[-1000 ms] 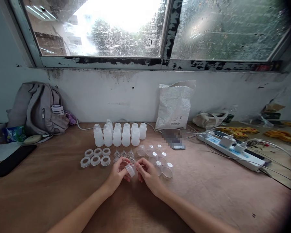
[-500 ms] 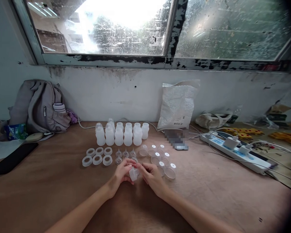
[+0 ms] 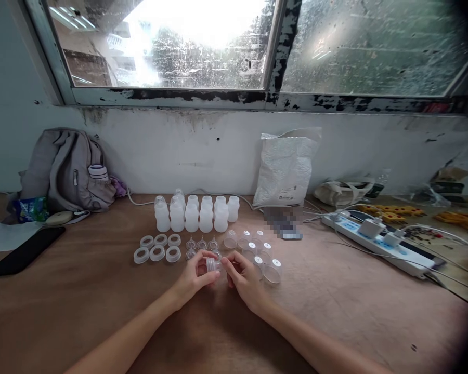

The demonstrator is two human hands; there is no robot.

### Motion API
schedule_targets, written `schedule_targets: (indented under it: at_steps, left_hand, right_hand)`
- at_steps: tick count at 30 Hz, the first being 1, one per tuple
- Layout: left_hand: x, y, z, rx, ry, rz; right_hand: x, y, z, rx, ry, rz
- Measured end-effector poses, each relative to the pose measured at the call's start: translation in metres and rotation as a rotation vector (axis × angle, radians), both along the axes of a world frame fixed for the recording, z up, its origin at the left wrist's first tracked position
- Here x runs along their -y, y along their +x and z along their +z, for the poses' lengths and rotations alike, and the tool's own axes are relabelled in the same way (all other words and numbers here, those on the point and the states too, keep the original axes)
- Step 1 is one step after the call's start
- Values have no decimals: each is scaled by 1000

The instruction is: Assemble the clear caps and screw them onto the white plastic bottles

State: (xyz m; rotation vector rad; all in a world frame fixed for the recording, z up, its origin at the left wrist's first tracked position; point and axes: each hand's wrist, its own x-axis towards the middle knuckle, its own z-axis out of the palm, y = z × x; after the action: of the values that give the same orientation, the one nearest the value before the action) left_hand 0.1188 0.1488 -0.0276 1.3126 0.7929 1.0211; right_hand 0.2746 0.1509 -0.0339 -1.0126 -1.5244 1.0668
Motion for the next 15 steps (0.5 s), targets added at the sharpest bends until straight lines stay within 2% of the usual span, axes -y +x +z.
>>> schedule_targets:
  at_steps: [6, 8, 11, 13, 14, 15]
  left_hand:
    - [1, -9, 1, -158, 151, 66]
    - [-1, -9, 7, -216, 249, 137]
    - [-18, -10, 34, -346, 430, 365]
    - [-42, -13, 63, -600, 587, 494]
    - [-56, -15, 79, -805, 651, 494]
    - [-73, -17, 94, -883, 660, 477]
  right_hand:
    - [1, 3, 5, 107, 113, 61]
    - [3, 4, 8, 108, 126, 46]
    - [4, 5, 10, 106, 141, 3]
    - [5, 5, 10, 139, 176, -11]
    - [5, 6, 9, 163, 202, -11]
    - [6, 5, 8, 188, 234, -7]
